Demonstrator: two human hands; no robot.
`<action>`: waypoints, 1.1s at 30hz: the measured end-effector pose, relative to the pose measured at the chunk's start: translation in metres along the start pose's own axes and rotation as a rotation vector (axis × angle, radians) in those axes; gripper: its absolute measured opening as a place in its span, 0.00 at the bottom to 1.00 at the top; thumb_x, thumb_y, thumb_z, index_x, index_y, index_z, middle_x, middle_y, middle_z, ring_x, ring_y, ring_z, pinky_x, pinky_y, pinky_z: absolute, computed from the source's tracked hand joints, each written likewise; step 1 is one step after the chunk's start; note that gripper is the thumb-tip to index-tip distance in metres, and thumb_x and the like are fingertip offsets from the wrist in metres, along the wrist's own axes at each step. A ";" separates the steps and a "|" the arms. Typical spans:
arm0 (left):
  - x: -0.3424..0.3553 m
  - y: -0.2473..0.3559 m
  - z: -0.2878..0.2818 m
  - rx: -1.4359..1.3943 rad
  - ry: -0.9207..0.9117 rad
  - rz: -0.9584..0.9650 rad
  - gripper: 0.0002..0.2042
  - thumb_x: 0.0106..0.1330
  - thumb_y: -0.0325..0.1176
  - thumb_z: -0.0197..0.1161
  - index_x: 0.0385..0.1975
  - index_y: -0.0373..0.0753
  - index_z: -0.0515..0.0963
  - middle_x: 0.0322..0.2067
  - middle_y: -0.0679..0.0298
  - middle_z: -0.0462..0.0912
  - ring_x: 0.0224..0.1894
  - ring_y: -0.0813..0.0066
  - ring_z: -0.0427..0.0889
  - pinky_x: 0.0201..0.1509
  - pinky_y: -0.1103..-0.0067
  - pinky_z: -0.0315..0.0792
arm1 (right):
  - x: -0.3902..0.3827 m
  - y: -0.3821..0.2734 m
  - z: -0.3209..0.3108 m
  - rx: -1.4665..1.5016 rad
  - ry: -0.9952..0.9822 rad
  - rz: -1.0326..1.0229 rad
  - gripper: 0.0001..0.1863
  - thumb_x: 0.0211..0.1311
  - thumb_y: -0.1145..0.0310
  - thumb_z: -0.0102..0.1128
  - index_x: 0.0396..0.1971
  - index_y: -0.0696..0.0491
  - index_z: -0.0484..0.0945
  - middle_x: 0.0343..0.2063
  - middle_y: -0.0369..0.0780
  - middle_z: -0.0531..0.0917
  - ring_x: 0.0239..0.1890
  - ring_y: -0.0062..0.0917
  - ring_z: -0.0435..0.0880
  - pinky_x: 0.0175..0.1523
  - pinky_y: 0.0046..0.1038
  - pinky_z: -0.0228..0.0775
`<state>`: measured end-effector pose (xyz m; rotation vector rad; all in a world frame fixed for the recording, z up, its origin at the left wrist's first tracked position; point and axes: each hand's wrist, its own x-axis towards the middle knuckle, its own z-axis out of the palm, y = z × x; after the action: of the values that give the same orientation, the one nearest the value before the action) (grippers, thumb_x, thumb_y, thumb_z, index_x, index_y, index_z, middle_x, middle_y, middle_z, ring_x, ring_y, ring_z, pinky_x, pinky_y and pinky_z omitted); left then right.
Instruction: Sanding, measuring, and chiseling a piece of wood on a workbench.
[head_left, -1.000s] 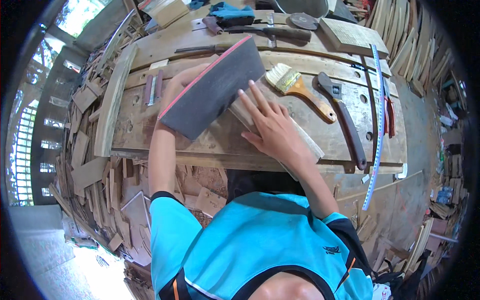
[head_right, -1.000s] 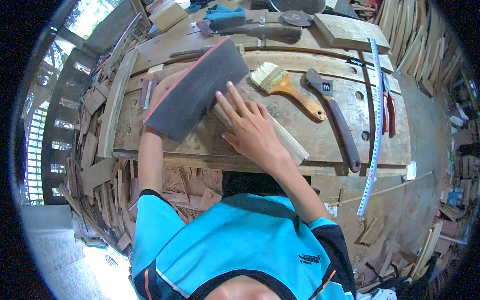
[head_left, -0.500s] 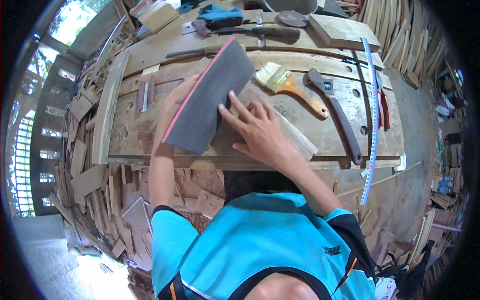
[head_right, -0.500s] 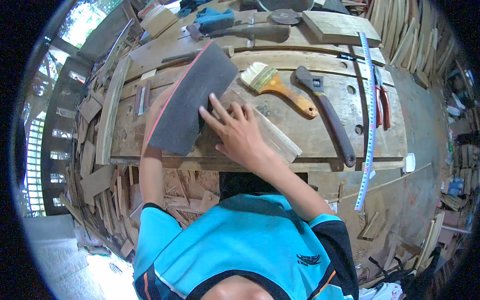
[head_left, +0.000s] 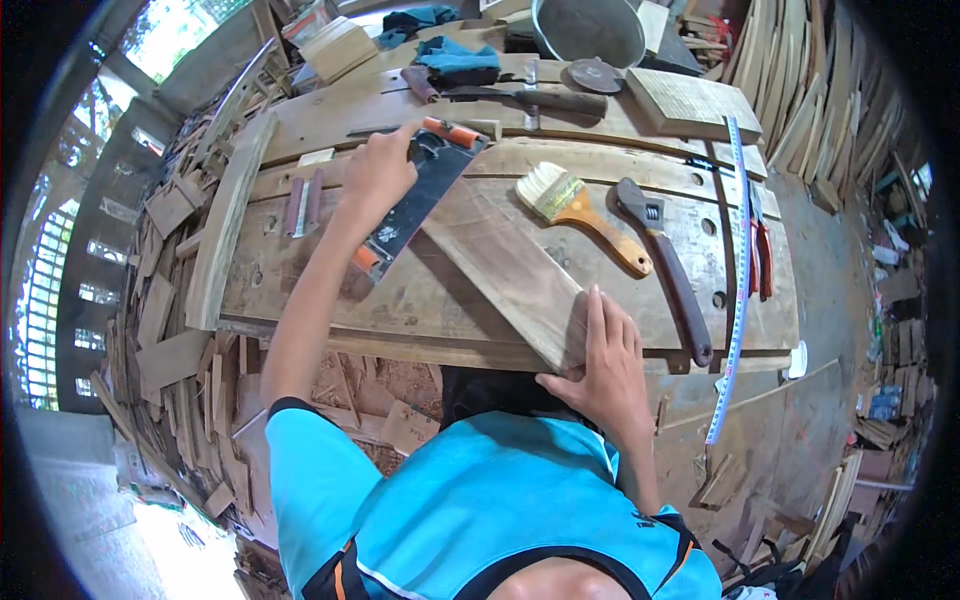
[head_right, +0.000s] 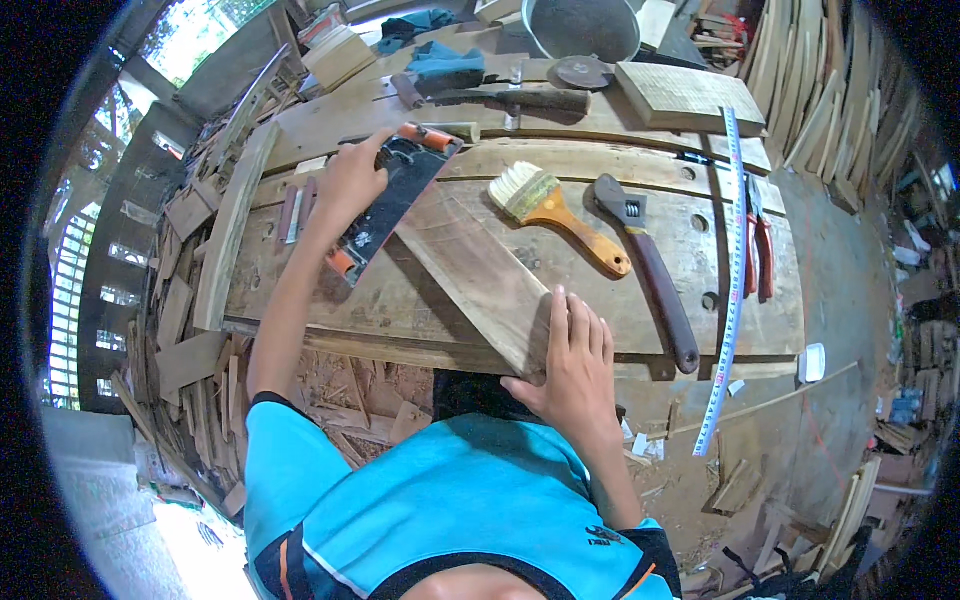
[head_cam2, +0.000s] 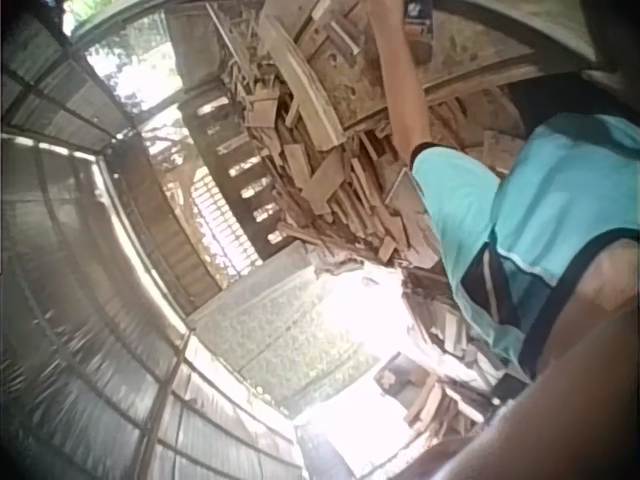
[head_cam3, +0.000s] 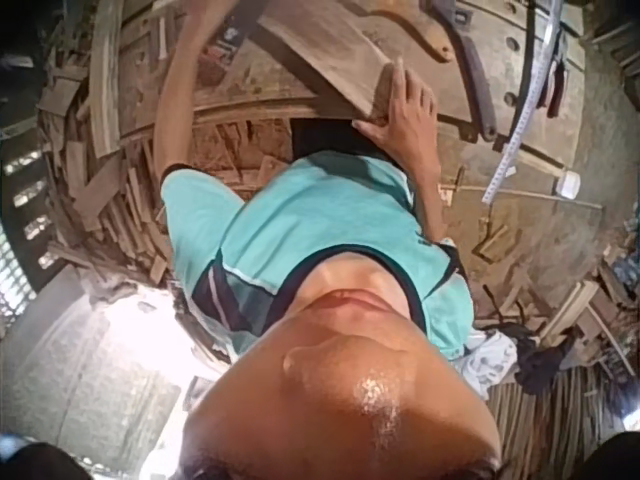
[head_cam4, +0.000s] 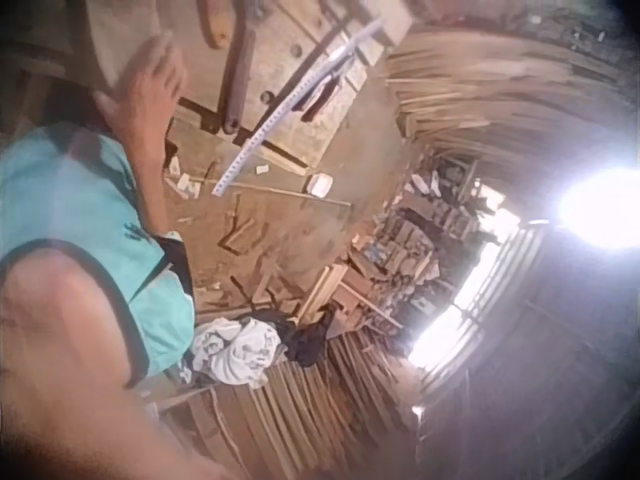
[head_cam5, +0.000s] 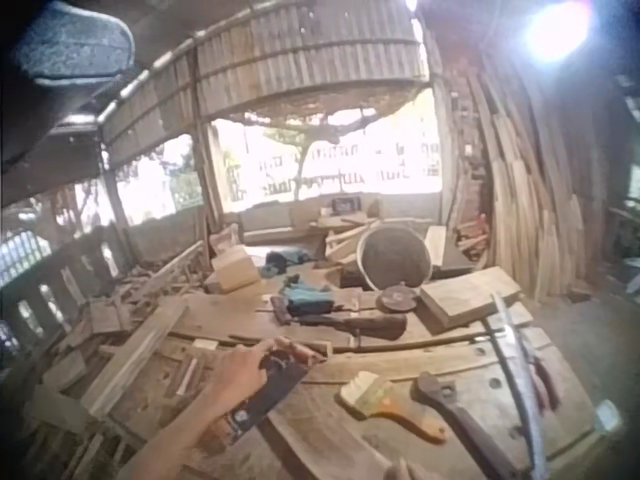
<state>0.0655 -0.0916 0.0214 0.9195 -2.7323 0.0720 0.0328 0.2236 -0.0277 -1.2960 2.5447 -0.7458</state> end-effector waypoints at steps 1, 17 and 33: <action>0.000 0.002 0.000 -0.002 -0.020 0.042 0.24 0.48 0.27 0.56 0.50 0.49 0.68 0.30 0.48 0.78 0.34 0.52 0.78 0.39 0.63 0.72 | 0.000 0.002 0.000 -0.011 0.012 -0.046 0.57 0.31 0.57 0.71 0.61 0.60 0.45 0.55 0.51 0.59 0.58 0.43 0.57 0.62 0.36 0.49; 0.001 0.011 0.015 0.065 0.117 0.134 0.16 0.52 0.24 0.50 0.42 0.41 0.69 0.23 0.50 0.77 0.25 0.51 0.78 0.28 0.62 0.73 | 0.005 0.046 0.027 0.247 0.278 -0.373 0.50 0.30 0.60 0.69 0.57 0.58 0.52 0.52 0.52 0.64 0.49 0.47 0.65 0.53 0.41 0.61; -0.043 0.042 0.011 -0.163 0.012 0.602 0.21 0.34 0.27 0.59 0.35 0.50 0.78 0.25 0.64 0.79 0.27 0.65 0.78 0.29 0.72 0.73 | 0.006 0.052 0.037 0.281 0.357 -0.381 0.48 0.27 0.60 0.70 0.53 0.55 0.55 0.49 0.54 0.67 0.46 0.48 0.68 0.49 0.43 0.64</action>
<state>0.0705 -0.0341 0.0017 0.0353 -2.8481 -0.0344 0.0065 0.2314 -0.0855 -1.6904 2.3335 -1.4708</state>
